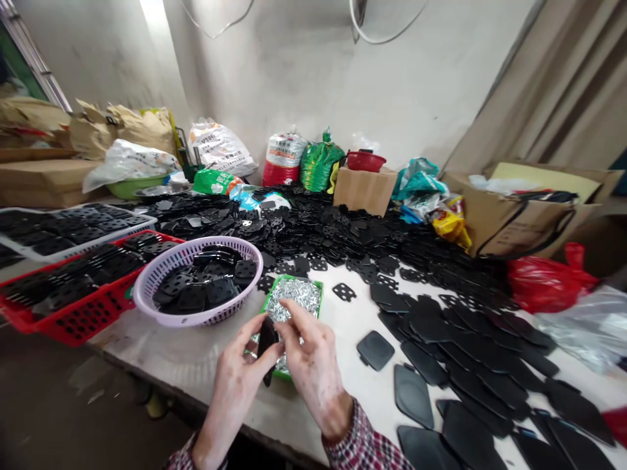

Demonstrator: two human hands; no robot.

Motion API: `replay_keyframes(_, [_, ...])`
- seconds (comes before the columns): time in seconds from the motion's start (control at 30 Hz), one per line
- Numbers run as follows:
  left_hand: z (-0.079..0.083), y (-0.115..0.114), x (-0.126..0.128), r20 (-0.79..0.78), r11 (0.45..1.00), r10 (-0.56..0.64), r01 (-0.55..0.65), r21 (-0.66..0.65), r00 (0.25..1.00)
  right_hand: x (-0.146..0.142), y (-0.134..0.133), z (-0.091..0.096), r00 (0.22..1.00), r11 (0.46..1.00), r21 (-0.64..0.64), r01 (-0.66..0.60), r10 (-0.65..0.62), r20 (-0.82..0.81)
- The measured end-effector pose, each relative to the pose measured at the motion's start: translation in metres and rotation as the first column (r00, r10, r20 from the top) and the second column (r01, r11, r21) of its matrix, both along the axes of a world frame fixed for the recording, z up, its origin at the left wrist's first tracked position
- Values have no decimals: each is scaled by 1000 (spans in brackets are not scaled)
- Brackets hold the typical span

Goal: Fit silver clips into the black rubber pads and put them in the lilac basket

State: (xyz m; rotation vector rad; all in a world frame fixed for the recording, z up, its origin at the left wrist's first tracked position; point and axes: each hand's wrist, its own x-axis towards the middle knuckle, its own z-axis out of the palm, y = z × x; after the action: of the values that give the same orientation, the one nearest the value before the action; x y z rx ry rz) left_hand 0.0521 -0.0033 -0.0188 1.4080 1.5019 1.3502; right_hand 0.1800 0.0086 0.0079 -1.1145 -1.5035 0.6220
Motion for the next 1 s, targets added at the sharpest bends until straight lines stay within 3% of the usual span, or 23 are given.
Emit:
replay_keyframes(0.17, [-4,0,0,-100,998,30,-25,51,995,1,0,-5,996,999,4,47,-47,76])
replay_keyframes(0.27, [-7,-1,0,-240,985,80,-40,166,968,1,-2,-6,964,983,165,76,-115,241])
replay_keyframes(0.4, [-10,0,3,-332,963,155,-67,262,930,-2,-5,-7,872,916,389,98,-268,410])
replay_keyframes(0.6, [-14,8,6,-364,945,204,-84,317,909,-15,5,-15,889,874,466,136,-315,332])
replay_keyframes(0.73, [-15,8,2,-352,955,194,-94,282,916,-18,7,-16,963,939,326,108,-181,202])
replay_keyframes(0.83, [-11,7,-3,-326,960,164,-75,269,931,-11,3,-8,999,992,120,-47,48,-3])
replay_keyframes(0.93, [-9,5,-7,-315,963,144,-59,263,938,1,2,0,963,973,-20,-229,224,-150])
replay_keyframes(1.0, [-10,3,-8,-312,969,120,-43,242,942,7,4,2,943,955,-131,-267,231,-238])
